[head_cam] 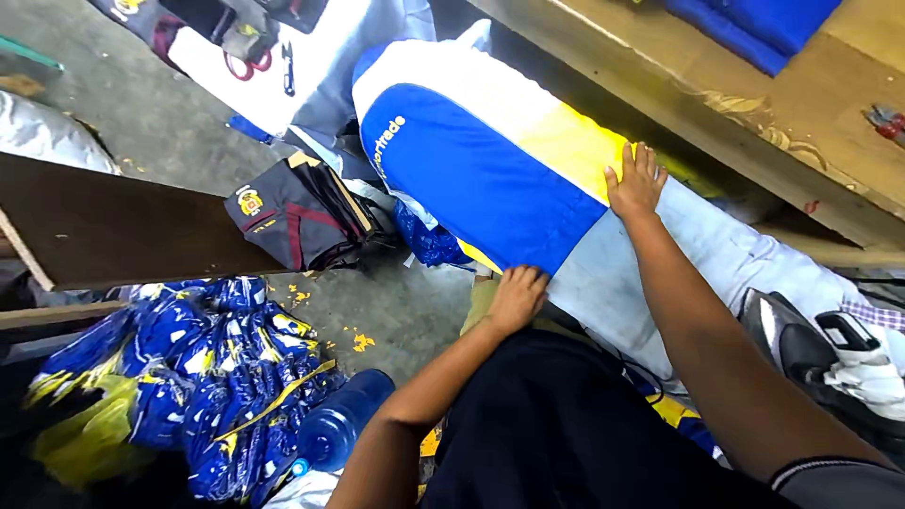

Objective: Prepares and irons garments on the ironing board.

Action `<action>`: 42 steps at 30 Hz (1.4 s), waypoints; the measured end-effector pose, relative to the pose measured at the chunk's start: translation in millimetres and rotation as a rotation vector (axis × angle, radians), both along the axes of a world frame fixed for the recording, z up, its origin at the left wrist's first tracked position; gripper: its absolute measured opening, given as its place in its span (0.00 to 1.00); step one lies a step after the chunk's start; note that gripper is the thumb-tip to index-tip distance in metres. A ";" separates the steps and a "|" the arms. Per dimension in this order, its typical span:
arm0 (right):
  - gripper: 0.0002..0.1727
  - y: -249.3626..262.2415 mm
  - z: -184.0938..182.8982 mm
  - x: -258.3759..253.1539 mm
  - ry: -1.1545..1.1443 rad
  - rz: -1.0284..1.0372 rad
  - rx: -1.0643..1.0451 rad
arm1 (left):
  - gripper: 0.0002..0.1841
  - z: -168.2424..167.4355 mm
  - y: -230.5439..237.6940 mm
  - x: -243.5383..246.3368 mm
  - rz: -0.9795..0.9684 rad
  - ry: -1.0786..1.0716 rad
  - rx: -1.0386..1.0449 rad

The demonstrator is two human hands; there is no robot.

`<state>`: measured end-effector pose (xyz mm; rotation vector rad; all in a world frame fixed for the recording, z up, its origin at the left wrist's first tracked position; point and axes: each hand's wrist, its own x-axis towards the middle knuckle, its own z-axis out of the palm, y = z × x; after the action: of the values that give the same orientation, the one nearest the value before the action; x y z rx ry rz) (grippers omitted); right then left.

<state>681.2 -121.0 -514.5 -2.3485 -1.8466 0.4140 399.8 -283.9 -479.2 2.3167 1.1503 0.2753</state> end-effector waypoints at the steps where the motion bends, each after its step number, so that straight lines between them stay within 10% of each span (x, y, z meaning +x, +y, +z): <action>1: 0.40 -0.1 0.7 -0.2 0.003 -0.006 -0.004 | 0.19 1.7 3.9 9.0 -0.047 0.066 -0.035; 17: 0.38 -4.8 -0.6 0.3 0.009 -0.014 0.002 | 0.18 42.9 35.7 66.5 -0.064 0.521 -0.314; 35: 0.37 -13.1 12.8 5.9 0.059 -0.038 -0.044 | 0.18 43.6 37.1 56.6 -0.073 0.363 -0.369; 42: 0.37 -21.7 27.6 -23.5 0.159 -0.173 0.124 | 0.27 29.6 103.4 -61.2 0.687 0.029 -0.218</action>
<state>657.7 -142.7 -487.0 -2.2954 -1.5405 0.4378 338.6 -180.6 -449.5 1.6788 1.8623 0.3381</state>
